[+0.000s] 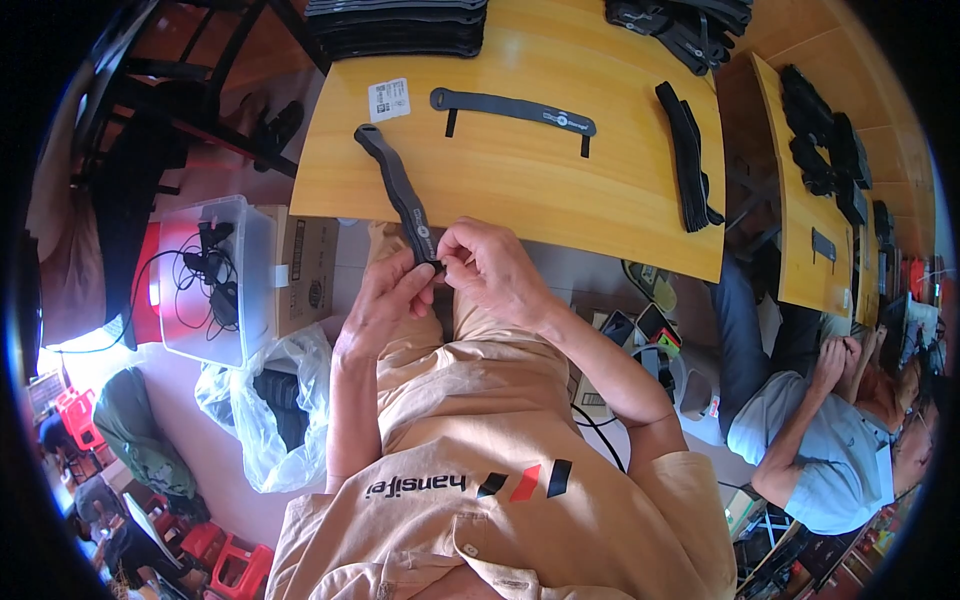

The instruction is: Inspecting and organizing fabric straps on a work table.

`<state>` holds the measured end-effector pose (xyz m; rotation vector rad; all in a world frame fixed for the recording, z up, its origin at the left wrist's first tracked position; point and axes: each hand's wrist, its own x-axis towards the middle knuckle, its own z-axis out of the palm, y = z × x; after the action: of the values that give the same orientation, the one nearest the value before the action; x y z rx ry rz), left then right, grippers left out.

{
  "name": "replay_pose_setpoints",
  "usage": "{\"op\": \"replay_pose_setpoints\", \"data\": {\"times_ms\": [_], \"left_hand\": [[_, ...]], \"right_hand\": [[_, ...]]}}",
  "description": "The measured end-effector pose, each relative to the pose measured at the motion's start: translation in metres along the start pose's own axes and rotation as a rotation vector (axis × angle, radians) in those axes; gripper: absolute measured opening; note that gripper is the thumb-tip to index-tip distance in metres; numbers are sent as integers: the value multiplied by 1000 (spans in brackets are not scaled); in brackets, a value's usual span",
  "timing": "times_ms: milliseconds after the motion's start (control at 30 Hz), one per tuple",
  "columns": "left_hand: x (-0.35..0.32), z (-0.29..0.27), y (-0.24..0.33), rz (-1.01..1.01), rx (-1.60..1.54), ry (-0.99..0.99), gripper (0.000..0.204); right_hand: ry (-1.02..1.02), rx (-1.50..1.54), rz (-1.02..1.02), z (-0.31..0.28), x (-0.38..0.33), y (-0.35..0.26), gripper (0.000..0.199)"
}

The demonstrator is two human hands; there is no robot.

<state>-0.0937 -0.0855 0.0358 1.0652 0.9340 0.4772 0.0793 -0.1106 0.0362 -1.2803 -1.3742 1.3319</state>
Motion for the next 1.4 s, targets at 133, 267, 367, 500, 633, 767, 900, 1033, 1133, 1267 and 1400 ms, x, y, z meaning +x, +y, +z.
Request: {"op": "replay_pose_setpoints", "data": {"times_ms": [133,267,367,500,633,767,900,1033,1133,1267,1400], "left_hand": [[2,1,-2,-9,-36,20,19],[0,5,8,-16,-47,72,18],[0,5,14,-37,-28,91,18],[3,4,11,-46,-17,122,17],[6,8,8,-47,-64,162,15],[9,13,5,-64,24,264,18],[11,18,1,-11,297,389,23],[8,23,8,-6,356,404,23],[9,21,2,1,388,410,22],[9,20,-3,58,329,399,21],[5,15,0,5,54,281,20]], "right_hand": [[24,-158,-57,0,-1,-11,9],[116,-374,-193,5,-4,-8,10],[163,-505,-308,9,-4,-12,14],[188,-595,-382,12,-3,-13,17],[181,-735,-418,14,-4,-10,18],[194,-884,-473,19,-3,-7,23],[178,-924,-470,22,-3,-3,25],[171,-924,-474,21,-3,0,26],[179,-883,-490,20,-2,-1,26],[131,-719,-442,13,1,-6,21],[56,-419,-252,4,4,-4,12]]}}
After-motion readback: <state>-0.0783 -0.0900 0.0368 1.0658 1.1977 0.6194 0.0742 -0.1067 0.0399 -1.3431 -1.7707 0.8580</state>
